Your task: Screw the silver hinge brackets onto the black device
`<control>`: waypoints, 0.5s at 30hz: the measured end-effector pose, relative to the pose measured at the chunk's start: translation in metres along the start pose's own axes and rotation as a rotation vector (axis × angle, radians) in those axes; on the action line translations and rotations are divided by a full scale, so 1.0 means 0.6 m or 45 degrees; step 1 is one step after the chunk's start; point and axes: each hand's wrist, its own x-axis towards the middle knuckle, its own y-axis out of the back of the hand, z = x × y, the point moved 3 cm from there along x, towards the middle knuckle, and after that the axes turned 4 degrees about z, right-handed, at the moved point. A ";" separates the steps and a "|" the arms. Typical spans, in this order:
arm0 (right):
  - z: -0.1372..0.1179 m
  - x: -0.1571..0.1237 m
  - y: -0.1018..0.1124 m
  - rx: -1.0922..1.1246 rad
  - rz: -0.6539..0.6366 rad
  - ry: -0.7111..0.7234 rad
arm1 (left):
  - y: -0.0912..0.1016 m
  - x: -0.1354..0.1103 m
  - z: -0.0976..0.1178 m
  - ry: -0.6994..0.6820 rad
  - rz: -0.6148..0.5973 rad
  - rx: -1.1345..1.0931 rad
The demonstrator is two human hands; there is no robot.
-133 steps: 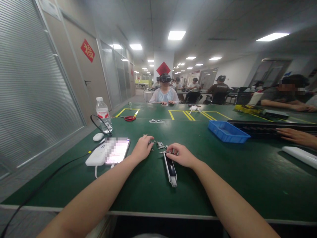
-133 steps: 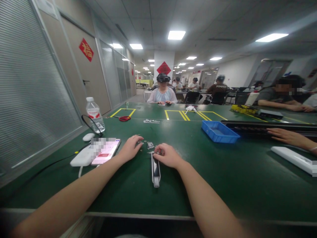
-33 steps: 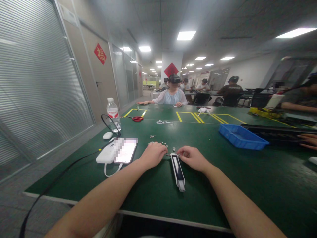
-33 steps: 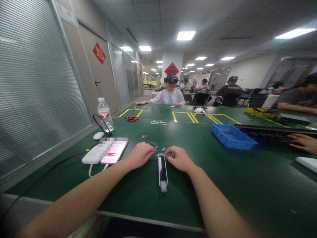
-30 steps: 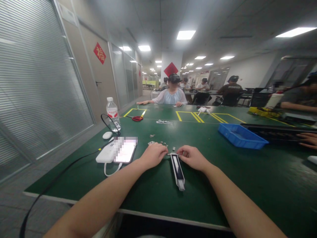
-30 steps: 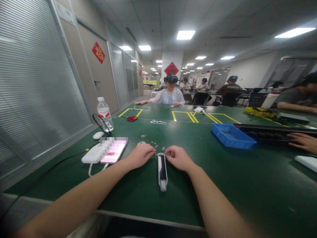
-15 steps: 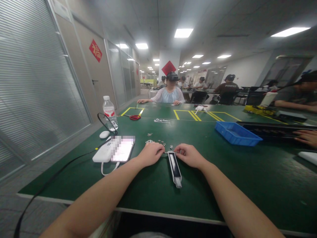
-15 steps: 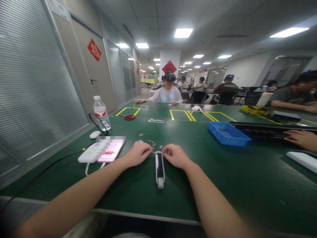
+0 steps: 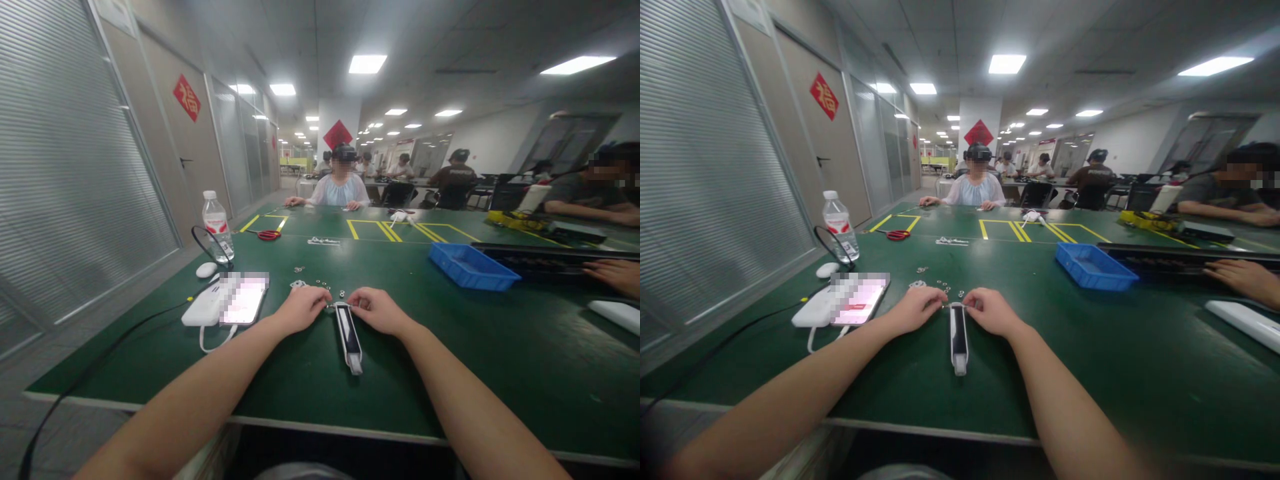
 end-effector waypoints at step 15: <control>-0.004 -0.001 0.001 0.006 -0.028 -0.029 | 0.010 -0.002 0.011 0.018 0.025 -0.033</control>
